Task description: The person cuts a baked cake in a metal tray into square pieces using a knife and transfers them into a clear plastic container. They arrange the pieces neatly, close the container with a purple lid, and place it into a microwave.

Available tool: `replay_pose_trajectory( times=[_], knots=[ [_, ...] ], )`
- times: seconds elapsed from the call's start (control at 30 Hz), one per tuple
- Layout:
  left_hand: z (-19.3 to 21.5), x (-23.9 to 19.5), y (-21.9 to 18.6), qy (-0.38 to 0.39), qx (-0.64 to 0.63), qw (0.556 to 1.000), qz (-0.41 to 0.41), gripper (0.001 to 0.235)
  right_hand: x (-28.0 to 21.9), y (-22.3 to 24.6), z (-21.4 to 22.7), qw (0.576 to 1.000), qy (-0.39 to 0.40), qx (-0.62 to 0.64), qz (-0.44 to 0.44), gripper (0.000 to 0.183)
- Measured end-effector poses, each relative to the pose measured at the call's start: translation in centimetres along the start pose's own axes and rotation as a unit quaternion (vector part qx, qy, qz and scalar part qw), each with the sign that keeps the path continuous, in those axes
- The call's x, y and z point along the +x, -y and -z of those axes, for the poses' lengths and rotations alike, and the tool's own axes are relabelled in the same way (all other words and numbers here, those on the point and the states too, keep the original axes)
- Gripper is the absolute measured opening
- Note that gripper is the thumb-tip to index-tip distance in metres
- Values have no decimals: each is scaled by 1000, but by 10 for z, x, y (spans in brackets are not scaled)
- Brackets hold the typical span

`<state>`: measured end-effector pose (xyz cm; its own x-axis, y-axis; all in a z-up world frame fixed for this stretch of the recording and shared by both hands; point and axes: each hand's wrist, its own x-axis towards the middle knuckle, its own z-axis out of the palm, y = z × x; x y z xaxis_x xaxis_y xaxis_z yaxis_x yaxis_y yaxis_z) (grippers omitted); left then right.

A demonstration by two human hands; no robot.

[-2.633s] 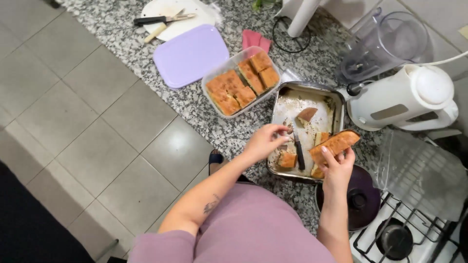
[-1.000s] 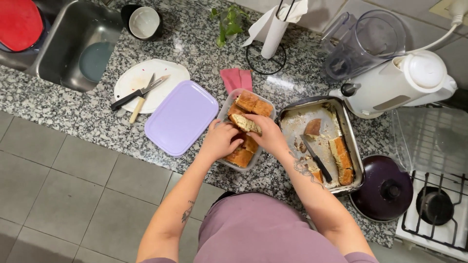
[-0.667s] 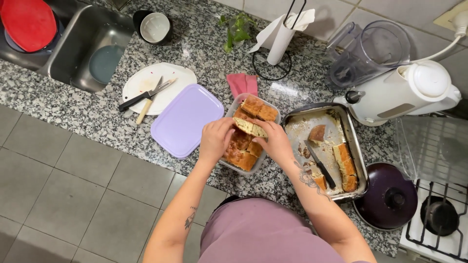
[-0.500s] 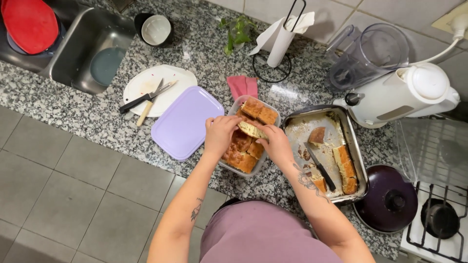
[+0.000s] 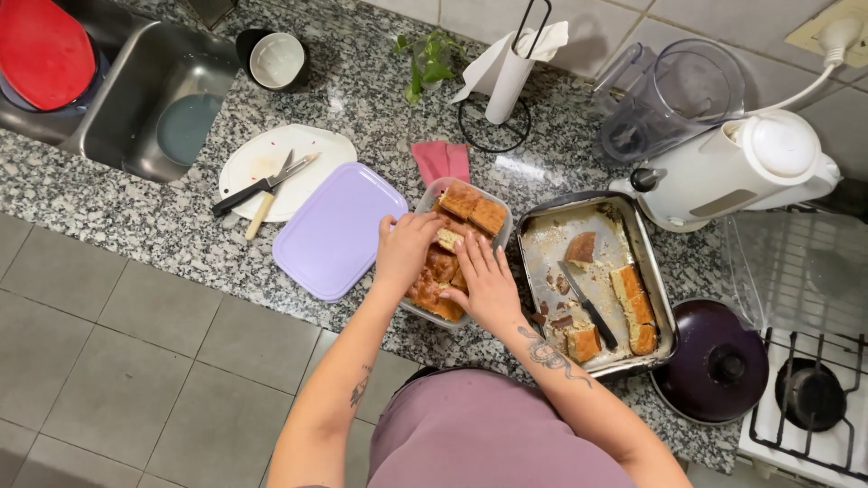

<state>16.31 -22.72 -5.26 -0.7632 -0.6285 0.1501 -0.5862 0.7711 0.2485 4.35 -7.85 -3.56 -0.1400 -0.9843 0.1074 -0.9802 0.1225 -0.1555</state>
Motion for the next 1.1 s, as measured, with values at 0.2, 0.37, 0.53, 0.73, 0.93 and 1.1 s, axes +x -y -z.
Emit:
replay_pose_trajectory(
  times=[0.2,0.37,0.53,0.73,0.93,1.1],
  knots=[
    [22,-28,-38,54,-17,998,-37,66,2,0,-3,998,41,-53,-5,91],
    [35,-31,-46,102,-38,993,-48,73,-5,-6,18,996,80,17,-33,89],
    [66,-45,-59,103,-143,984,39,72,-41,-57,66,966,-162,170,-110,53],
    [61,-78,-79,43,-254,963,80,63,-154,-195,51,943,-105,-68,-310,27],
    [20,-88,-115,-41,-214,974,59,41,-160,-213,38,970,-41,-39,-235,35],
    [5,-90,-169,72,-207,975,-21,24,-131,-239,25,978,40,-172,-109,50]
  ],
)
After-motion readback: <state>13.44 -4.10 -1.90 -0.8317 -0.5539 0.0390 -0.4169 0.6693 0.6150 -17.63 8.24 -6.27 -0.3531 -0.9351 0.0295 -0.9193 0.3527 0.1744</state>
